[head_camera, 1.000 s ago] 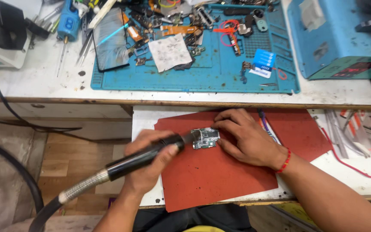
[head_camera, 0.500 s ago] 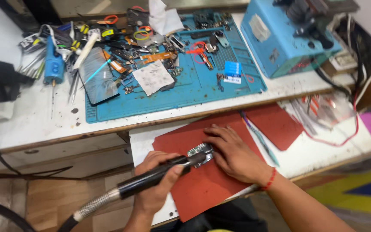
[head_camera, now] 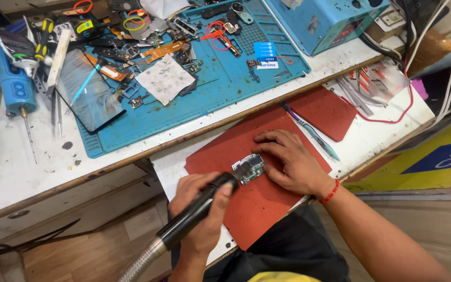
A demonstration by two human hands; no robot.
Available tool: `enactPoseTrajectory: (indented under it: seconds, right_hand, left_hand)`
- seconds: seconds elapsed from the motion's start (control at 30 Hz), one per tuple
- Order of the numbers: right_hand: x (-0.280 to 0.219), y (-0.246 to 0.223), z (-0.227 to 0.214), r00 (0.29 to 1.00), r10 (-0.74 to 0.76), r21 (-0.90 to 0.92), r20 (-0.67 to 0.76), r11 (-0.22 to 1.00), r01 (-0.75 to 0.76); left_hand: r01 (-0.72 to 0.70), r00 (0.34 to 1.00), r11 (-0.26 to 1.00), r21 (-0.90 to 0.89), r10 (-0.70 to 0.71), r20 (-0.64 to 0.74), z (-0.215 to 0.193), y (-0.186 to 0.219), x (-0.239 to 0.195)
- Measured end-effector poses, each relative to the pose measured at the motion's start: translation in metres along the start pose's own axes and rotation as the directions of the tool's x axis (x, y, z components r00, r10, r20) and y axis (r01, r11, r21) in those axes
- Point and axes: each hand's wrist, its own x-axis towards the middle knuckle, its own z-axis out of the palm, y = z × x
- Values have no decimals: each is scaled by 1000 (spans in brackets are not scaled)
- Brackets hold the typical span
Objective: The person uses a hot air gun to apply heat to a small circuit board placed on a red mat. They then use a small tool to scrape or clean the surface of the board. The workspace is cluttered with various electronic components and tools.
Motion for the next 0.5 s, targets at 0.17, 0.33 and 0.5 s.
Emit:
enactPoseTrajectory:
  seconds: [0.17,0.33,0.5]
  right_hand:
    - [-1,3,1,1000,6,3,-1,1000,-6]
    - [3,2,-5,1000,-9,28,-7,1000,9]
    - [-1,9,-3,1000,-18,34,16,999,17]
  left_hand:
    - [-45,995,998,34,42,85,-2,-7,-3]
    - [112,987,994,-17,-109,117,-10,-12,-4]
    - [94,986,993,-77,-83,142,-14,-17,-10]
